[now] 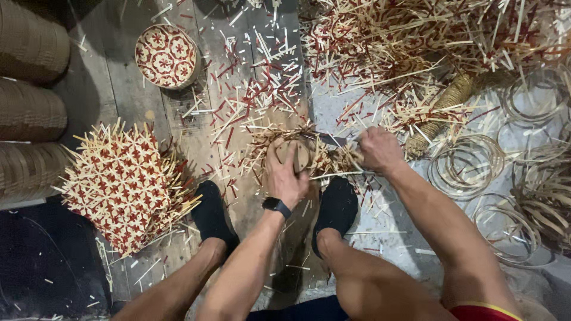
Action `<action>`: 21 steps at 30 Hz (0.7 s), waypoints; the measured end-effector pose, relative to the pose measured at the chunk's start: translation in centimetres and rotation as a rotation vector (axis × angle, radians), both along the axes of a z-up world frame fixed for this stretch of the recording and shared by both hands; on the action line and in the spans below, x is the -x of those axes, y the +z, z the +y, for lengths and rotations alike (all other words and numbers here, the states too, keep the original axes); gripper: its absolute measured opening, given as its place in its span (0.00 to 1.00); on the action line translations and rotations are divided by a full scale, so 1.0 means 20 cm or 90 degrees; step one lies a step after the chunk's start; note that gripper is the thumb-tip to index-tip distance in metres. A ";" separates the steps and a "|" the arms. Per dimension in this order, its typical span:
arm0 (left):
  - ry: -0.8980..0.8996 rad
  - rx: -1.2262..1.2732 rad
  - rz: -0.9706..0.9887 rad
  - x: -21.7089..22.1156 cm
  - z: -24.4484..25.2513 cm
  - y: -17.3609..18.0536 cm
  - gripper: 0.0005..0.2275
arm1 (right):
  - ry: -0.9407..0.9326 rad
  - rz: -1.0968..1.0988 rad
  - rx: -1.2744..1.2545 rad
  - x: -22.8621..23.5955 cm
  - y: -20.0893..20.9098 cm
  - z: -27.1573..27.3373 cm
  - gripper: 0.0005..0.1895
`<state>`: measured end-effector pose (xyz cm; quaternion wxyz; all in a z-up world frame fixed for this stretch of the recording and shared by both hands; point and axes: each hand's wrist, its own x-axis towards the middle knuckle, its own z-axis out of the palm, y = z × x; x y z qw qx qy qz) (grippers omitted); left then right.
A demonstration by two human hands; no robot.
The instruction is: The person is assembling woven bamboo lids by hand and using shears, fitting a circular woven panel into a wooden frame and trimming the excess bamboo strips from the edges.
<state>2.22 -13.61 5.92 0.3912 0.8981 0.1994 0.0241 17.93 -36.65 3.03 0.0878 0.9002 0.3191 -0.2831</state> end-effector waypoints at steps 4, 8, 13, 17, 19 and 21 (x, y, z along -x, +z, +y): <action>-0.045 -0.057 0.025 -0.01 -0.03 -0.03 0.33 | -0.016 0.012 0.012 0.03 0.09 0.10 0.33; -0.109 -0.068 0.004 -0.01 0.03 -0.04 0.33 | -0.010 -0.038 -0.037 0.02 0.07 0.15 0.19; -0.165 -0.046 -0.002 0.00 0.09 -0.03 0.30 | 0.038 -0.079 -0.081 -0.02 0.09 0.04 0.19; -0.205 -0.025 -0.006 -0.04 0.10 -0.01 0.26 | 0.000 -0.072 -0.061 -0.01 0.10 0.13 0.22; -0.240 -0.030 -0.012 -0.03 0.11 -0.01 0.27 | 0.087 -0.255 -0.218 0.00 0.08 0.17 0.26; -0.261 -0.038 0.008 -0.01 0.14 -0.02 0.28 | 0.022 -0.088 -0.081 0.01 0.07 0.16 0.18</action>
